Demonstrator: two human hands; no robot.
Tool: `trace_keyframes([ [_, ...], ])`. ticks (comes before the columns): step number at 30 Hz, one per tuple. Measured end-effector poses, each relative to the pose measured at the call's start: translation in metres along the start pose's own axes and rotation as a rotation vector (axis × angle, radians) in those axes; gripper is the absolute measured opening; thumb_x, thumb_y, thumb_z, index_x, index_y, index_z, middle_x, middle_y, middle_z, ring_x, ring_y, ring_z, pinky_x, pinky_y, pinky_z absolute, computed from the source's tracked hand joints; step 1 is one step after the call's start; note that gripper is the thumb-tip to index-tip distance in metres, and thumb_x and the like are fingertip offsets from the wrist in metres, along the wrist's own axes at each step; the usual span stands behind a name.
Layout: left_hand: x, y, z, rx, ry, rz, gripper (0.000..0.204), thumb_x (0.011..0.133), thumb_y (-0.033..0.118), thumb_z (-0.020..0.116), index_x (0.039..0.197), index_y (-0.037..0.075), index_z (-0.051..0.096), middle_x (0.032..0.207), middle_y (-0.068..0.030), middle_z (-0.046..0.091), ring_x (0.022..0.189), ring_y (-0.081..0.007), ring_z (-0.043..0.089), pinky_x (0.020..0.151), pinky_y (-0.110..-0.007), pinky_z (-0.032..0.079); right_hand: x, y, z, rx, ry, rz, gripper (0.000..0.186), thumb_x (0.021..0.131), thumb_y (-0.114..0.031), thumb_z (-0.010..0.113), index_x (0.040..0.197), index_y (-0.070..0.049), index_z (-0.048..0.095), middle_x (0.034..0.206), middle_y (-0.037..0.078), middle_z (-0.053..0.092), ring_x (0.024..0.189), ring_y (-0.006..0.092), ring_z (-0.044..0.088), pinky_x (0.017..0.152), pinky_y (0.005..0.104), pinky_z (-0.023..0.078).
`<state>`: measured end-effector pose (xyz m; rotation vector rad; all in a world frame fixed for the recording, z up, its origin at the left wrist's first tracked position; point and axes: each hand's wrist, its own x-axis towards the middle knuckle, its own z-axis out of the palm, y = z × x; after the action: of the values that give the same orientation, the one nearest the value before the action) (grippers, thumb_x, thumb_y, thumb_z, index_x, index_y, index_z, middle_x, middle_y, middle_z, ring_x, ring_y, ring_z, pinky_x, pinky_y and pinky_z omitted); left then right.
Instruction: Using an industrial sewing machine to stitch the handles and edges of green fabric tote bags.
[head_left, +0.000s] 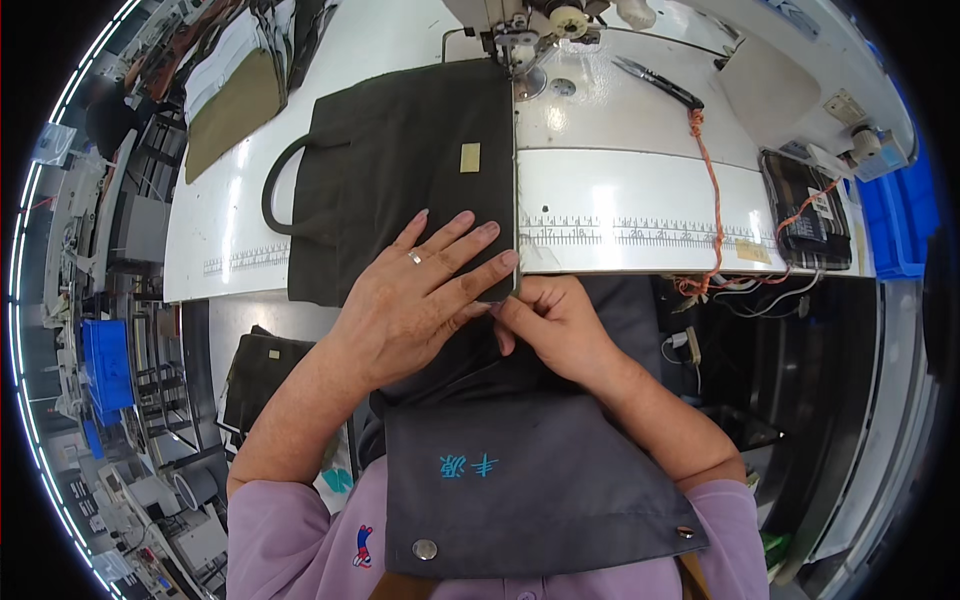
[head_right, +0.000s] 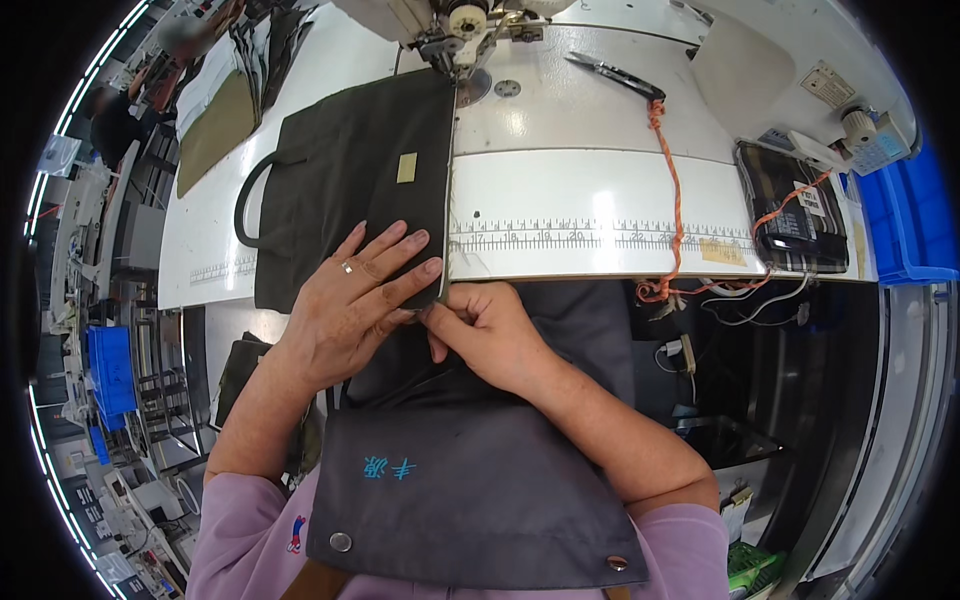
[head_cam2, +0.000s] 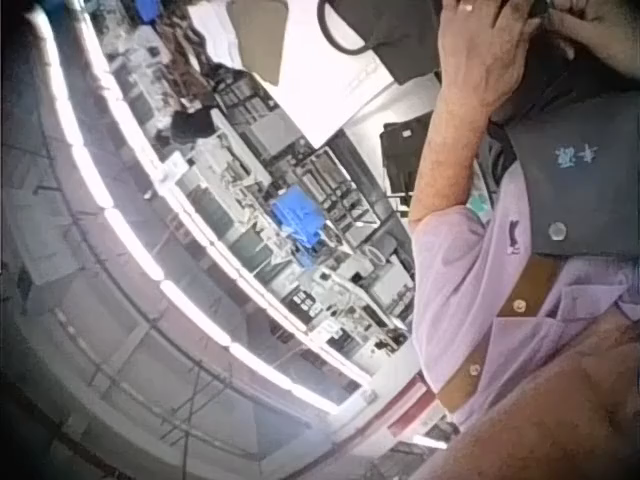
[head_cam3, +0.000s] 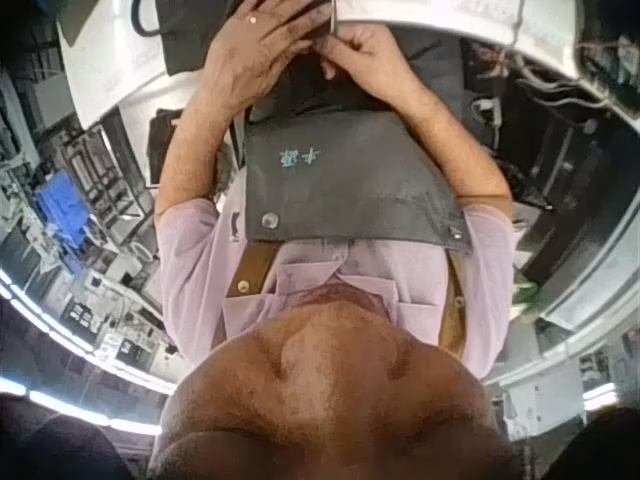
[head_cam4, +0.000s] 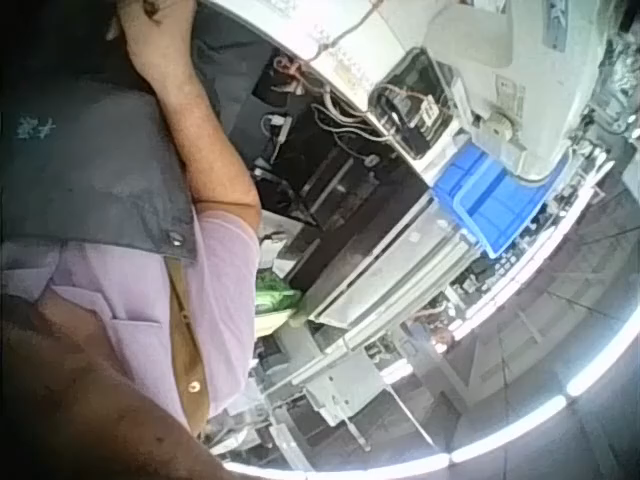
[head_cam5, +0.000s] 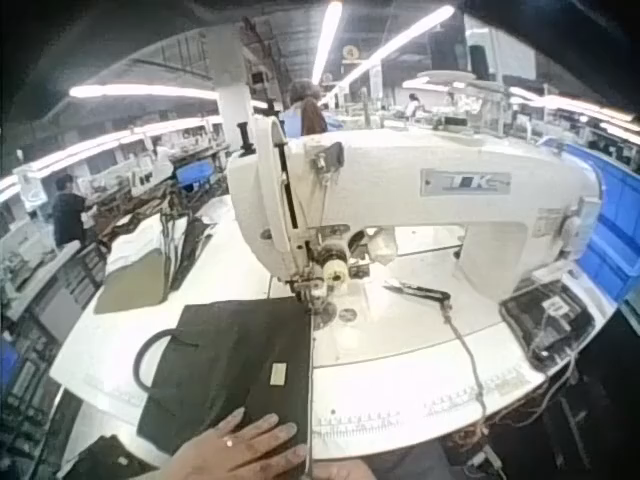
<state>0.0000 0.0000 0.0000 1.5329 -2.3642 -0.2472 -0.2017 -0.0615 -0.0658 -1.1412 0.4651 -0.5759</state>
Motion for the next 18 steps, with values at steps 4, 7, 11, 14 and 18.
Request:
trace_keyframes([
  [4,-0.003,0.001,0.011,0.198,0.082,0.091,0.067,0.085,0.021,0.076,0.149,0.023,0.056,0.153,-0.0048,0.056,0.143,-0.0268,0.052,0.123,-0.054,0.032,-0.002,0.000,0.002,-0.073,0.030,0.000,0.027,0.099,-0.008,0.058,0.073,-0.004,0.065,0.064,0.001,0.065,0.056,0.0054,0.055,0.054,0.0244,0.041],
  [7,-0.006,-0.002,0.016,0.200,0.104,0.096,0.067,0.085,0.022,0.076,0.149,0.024,0.057,0.153,-0.0046,0.057,0.143,-0.0262,0.053,0.122,-0.053,0.033,-0.003,-0.002,0.001,-0.090,0.021,0.014,0.027,0.098,-0.008,0.057,0.073,-0.003,0.065,0.063,0.001,0.065,0.057,0.0054,0.055,0.054,0.0248,0.042],
  [11,-0.007,-0.003,0.017,0.176,0.105,0.098,0.064,0.087,0.026,0.073,0.149,0.023,0.056,0.153,-0.0048,0.056,0.143,-0.0263,0.052,0.124,-0.052,0.030,-0.004,-0.003,0.000,-0.097,0.001,0.008,0.027,0.099,-0.008,0.057,0.073,-0.003,0.064,0.064,0.002,0.066,0.058,0.0056,0.057,0.055,0.0250,0.043],
  [14,-0.005,0.003,0.010,0.172,0.066,0.083,0.063,0.089,0.031,0.070,0.150,0.022,0.056,0.153,-0.0047,0.056,0.143,-0.0263,0.052,0.124,-0.053,0.030,-0.006,-0.005,0.000,-0.069,-0.012,0.021,0.030,0.101,-0.010,0.058,0.072,-0.003,0.064,0.065,0.002,0.066,0.060,0.0060,0.058,0.057,0.0247,0.045],
  [18,-0.004,0.000,0.010,0.207,0.057,0.105,0.060,0.092,0.036,0.065,0.150,0.022,0.055,0.153,-0.0044,0.056,0.144,-0.0253,0.052,0.123,-0.053,0.030,-0.006,-0.010,0.003,-0.012,0.007,0.049,0.031,0.103,-0.011,0.058,0.075,-0.001,0.066,0.066,0.002,0.066,0.061,0.0068,0.059,0.059,0.0244,0.046],
])
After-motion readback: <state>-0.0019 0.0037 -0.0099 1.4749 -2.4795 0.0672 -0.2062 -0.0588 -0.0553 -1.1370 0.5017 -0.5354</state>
